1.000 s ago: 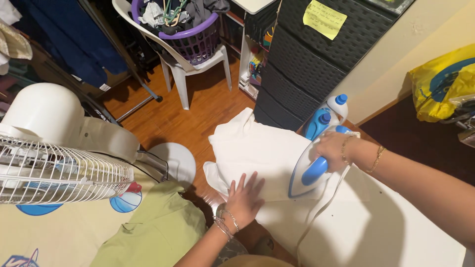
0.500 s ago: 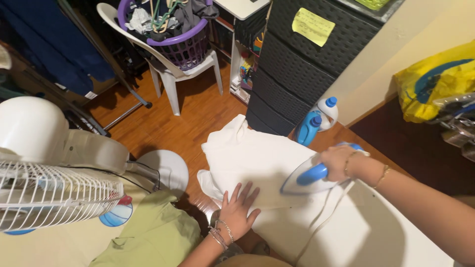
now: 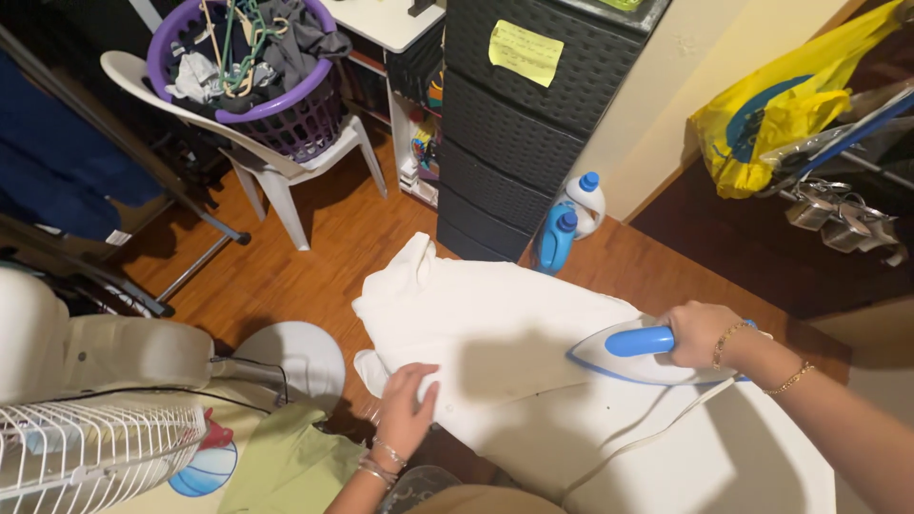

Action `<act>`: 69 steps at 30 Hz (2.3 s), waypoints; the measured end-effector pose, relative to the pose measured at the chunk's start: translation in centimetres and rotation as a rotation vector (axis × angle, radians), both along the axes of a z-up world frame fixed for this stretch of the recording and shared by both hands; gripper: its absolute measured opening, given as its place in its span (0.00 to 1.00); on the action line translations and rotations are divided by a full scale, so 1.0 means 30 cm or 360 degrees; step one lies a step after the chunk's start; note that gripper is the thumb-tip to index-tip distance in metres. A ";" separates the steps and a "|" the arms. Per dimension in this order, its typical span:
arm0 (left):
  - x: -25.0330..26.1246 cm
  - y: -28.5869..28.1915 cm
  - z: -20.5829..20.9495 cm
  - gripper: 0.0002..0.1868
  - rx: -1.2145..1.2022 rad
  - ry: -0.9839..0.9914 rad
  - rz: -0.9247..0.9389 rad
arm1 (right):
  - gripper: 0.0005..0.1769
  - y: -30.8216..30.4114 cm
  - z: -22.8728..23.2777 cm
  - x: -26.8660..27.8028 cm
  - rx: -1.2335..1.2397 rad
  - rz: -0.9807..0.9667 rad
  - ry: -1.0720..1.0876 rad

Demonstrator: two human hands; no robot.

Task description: Ironing a white shirt on an ironing board and then placing it on a hanger to be hung in a closet.

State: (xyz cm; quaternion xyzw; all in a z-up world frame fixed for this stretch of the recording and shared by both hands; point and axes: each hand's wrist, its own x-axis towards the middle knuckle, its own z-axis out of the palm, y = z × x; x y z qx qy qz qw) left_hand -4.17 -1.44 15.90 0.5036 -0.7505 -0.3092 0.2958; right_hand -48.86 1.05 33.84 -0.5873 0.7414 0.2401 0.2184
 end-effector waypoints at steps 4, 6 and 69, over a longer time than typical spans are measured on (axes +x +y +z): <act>0.136 -0.044 -0.347 0.13 0.0553 0.0410 0.0525 | 0.13 -0.049 0.006 0.052 -0.0151 -0.0169 -0.0029; 0.222 -0.060 -0.586 0.16 0.0746 0.0814 0.0291 | 0.14 -0.092 -0.001 0.079 -0.0105 0.0030 -0.0031; -0.084 -0.979 0.757 0.25 0.0838 0.2774 -0.0526 | 0.38 1.061 -0.663 -0.134 -0.1006 -0.1182 0.1034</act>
